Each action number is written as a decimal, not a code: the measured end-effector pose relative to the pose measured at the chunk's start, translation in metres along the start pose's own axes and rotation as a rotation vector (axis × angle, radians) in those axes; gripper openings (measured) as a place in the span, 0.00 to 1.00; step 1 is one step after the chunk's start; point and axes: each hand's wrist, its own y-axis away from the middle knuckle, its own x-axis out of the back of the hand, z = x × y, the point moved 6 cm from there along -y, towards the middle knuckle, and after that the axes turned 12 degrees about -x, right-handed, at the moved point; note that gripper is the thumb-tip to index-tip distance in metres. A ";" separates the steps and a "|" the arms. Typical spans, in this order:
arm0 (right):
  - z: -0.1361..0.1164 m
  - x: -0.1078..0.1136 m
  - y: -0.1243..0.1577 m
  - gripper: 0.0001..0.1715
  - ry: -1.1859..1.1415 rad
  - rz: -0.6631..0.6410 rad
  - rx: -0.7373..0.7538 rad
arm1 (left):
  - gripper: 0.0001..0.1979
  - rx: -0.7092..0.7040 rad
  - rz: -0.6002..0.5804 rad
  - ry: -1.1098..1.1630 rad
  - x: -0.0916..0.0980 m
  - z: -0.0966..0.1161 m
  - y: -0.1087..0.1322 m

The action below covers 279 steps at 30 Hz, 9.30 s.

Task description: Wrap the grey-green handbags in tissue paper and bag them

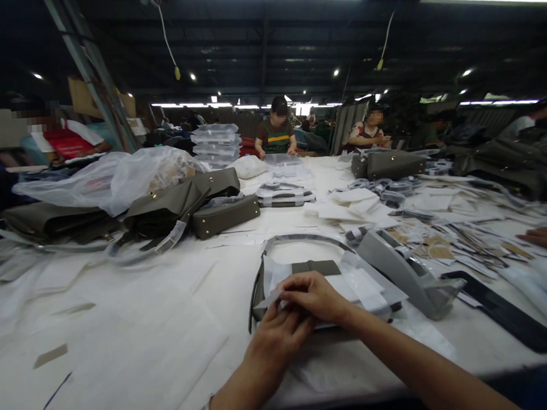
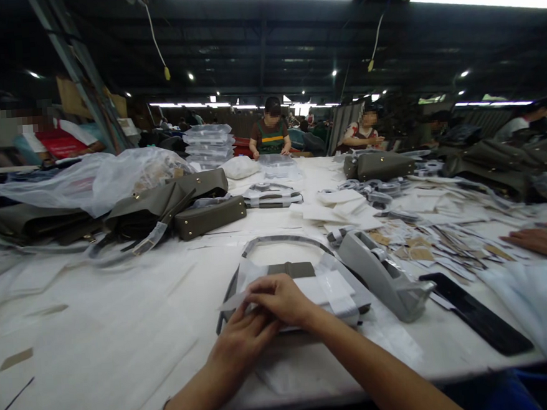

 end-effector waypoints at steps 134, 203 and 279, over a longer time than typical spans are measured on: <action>0.040 -0.079 0.186 0.15 0.709 0.250 0.609 | 0.29 0.120 -0.185 0.117 0.016 -0.009 0.020; 0.000 -0.075 0.157 0.20 0.658 0.362 0.605 | 0.25 0.094 -0.049 0.157 0.017 -0.009 0.030; 0.005 0.286 0.217 0.19 -0.074 0.679 -0.620 | 0.29 0.044 0.024 -0.189 0.012 -0.009 0.020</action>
